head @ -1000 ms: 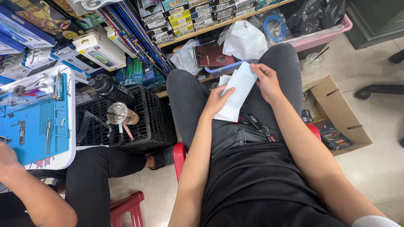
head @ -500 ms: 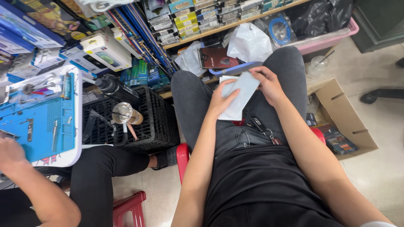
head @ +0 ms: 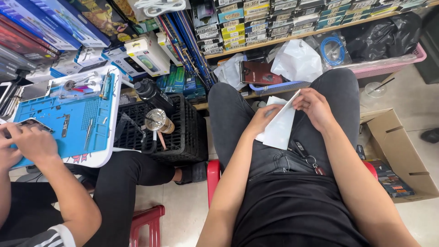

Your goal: The person sits on a stool in a cluttered room and handles various items on their lap. They open a white envelope, remove a red card, and place it back inside. They then pick up a small blue box, examine it, and place it into a cardboard box on the floor.

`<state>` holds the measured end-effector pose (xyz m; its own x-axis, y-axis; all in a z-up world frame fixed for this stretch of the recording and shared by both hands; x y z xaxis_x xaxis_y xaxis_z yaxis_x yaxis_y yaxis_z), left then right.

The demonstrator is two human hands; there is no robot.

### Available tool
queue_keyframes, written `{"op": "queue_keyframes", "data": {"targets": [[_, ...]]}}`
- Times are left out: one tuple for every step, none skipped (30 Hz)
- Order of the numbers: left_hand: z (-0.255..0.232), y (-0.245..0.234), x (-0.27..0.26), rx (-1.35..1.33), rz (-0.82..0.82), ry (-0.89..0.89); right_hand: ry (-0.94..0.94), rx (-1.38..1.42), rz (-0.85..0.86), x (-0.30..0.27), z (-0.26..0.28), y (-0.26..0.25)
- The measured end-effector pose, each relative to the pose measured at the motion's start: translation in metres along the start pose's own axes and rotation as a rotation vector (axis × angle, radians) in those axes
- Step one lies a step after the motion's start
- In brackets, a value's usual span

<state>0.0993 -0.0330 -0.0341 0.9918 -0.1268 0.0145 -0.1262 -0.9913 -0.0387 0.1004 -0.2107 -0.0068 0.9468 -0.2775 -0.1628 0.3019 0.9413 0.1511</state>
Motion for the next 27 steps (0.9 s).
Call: {"op": "queue_keyframes", "data": {"targets": [[0.004,-0.001,-0.001,-0.001,-0.005,-0.002,0.002,-0.002,0.004,-0.004,0.003,0.003],[0.01,-0.002,-0.002,-0.005,-0.01,-0.039,-0.026,-0.055,-0.019,-0.008,0.008,0.004],[0.016,-0.003,-0.002,-0.009,-0.015,-0.073,-0.056,-0.107,-0.042,-0.011,0.013,0.005],[-0.007,-0.007,-0.011,-0.01,-0.018,-0.073,-0.057,-0.108,-0.038,-0.012,0.015,0.009],[-0.024,-0.007,-0.024,-0.078,-0.008,-0.148,-0.087,-0.166,-0.075,-0.014,0.018,0.006],[-0.041,-0.006,-0.036,-0.146,0.003,-0.223,-0.117,-0.224,-0.112,-0.016,0.02,0.004],[-0.039,-0.006,-0.032,-0.15,0.007,-0.229,-0.112,-0.228,-0.116,-0.015,0.019,0.004],[-0.038,-0.006,-0.026,-0.144,0.005,-0.211,-0.14,-0.254,-0.124,-0.014,0.019,0.005],[-0.035,-0.004,-0.024,-0.141,0.008,-0.199,-0.164,-0.283,-0.136,-0.016,0.018,0.003],[-0.017,-0.004,-0.019,-0.145,0.017,-0.211,-0.154,-0.29,-0.146,-0.015,0.014,0.002],[-0.001,-0.003,-0.012,-0.098,0.048,-0.18,-0.147,-0.279,-0.15,-0.012,0.011,0.001],[0.015,-0.001,-0.005,-0.051,0.078,-0.147,-0.139,-0.268,-0.154,-0.01,0.008,0.0],[0.006,-0.001,-0.009,-0.053,0.084,-0.15,-0.137,-0.269,-0.161,-0.013,0.014,0.002],[-0.006,-0.001,-0.012,-0.007,0.088,-0.1,-0.128,-0.255,-0.158,-0.016,0.02,0.005],[-0.018,0.001,-0.016,0.036,0.094,-0.052,-0.116,-0.242,-0.158,-0.02,0.025,0.006],[-0.028,0.002,-0.021,0.032,0.102,-0.057,-0.112,-0.246,-0.166,-0.026,0.033,0.007],[-0.04,0.001,-0.024,0.047,0.102,-0.041,-0.084,-0.147,-0.212,-0.031,0.041,0.007],[-0.052,0.0,-0.028,0.062,0.101,-0.026,-0.056,-0.047,-0.257,-0.036,0.049,0.006],[-0.053,0.001,-0.029,0.061,0.105,-0.027,-0.055,-0.048,-0.262,-0.034,0.048,0.004],[-0.053,0.001,-0.03,0.061,0.099,-0.042,-0.034,-0.011,-0.273,-0.032,0.047,0.0],[-0.054,-0.001,-0.03,0.063,0.089,-0.054,-0.014,0.027,-0.279,-0.029,0.045,0.0],[-0.051,0.001,-0.028,0.064,0.088,-0.055,-0.013,0.028,-0.278,-0.018,0.03,-0.005],[-0.05,0.0,-0.026,0.044,0.058,-0.053,-0.003,0.005,-0.233,-0.008,0.014,-0.005],[-0.048,-0.001,-0.023,0.025,0.028,-0.051,0.006,-0.018,-0.189,0.002,-0.002,-0.006],[-0.048,-0.001,-0.023,0.026,0.031,-0.051,0.006,-0.017,-0.191,-0.001,0.002,-0.005],[-0.047,-0.003,-0.023,0.029,0.02,-0.052,0.0,-0.039,-0.181,-0.004,0.007,-0.002],[-0.047,-0.004,-0.022,0.032,0.01,-0.053,-0.006,-0.062,-0.17,-0.007,0.011,0.0]]}}
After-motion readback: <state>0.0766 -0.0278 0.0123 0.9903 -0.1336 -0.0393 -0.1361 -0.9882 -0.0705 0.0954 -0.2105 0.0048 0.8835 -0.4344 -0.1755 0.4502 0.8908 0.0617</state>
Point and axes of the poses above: each hand's wrist, its own x-axis towards the middle knuckle, its own y-axis out of the palm, z = x × y, the point moved 8 cm from there along x, towards the middle knuckle, and after that the axes turned 15 degrees about -z, right-handed, at the moved point
